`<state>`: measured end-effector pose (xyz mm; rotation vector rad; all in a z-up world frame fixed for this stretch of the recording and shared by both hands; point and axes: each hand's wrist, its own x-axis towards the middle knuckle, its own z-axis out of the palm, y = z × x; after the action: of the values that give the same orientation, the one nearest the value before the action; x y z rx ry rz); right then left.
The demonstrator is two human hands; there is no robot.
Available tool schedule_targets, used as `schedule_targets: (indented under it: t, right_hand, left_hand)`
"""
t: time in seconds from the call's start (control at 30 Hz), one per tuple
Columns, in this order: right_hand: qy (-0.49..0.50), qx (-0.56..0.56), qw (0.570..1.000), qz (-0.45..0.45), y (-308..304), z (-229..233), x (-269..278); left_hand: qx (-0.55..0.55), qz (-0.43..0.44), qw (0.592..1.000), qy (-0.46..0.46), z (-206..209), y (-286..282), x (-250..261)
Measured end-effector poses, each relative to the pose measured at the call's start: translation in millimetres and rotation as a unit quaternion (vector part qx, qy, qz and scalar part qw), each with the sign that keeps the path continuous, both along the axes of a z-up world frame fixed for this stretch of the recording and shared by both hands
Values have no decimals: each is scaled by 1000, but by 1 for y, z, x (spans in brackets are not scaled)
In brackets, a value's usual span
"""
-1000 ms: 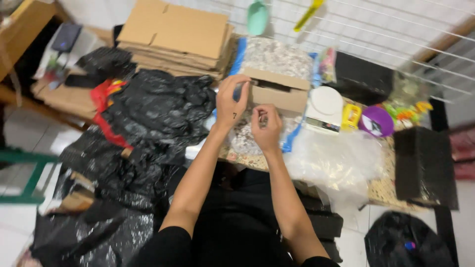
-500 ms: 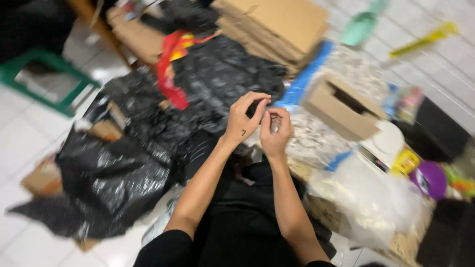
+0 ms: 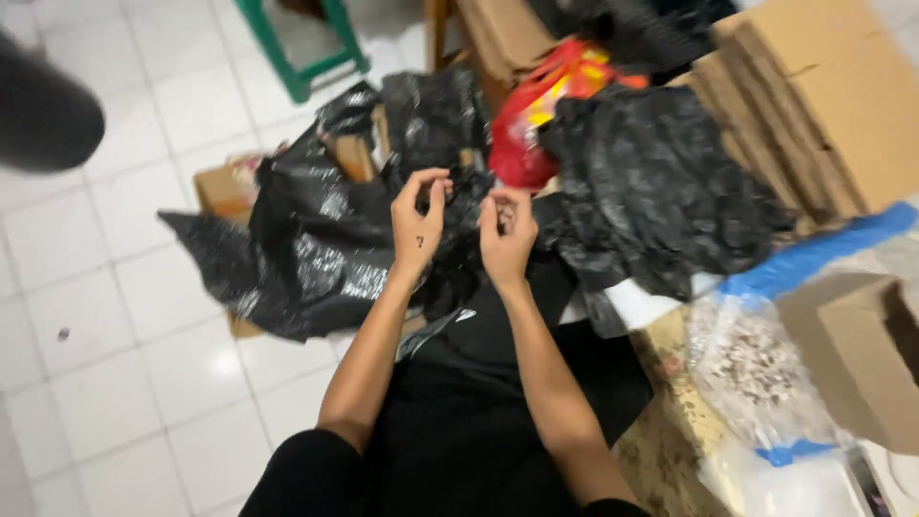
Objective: The person constructs a cardboard box, places a small black item inside, wraps the box in bubble wrap, and secures it with tape.
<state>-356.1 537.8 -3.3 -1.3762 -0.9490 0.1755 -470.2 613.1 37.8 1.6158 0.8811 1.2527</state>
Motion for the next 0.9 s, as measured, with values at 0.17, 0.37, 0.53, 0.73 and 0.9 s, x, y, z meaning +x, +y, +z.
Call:
schedule_targets:
  t: [0.17,0.37,0.53,0.73,0.9]
  right_hand:
    - [85,-33,995,39,30,-22,-15]
    - [146,-119,982,30,67,-80,-22]
    - [131,-152,978,51,102,-126,-51]
    - [24,-197,971,129,128,-158,-104]
    - [-10,-297,937,181,131,-199,-125]
  left_hand:
    - [-70,49,996,12,-47,9,-24]
    - [-165,75,978,99,-146,22,-33]
    - [-154,157,950,223,-220,32,-53]
    - [-253,183,876,367,-289,66,-83]
    - [-266,140,878,372,-325,87,-110]
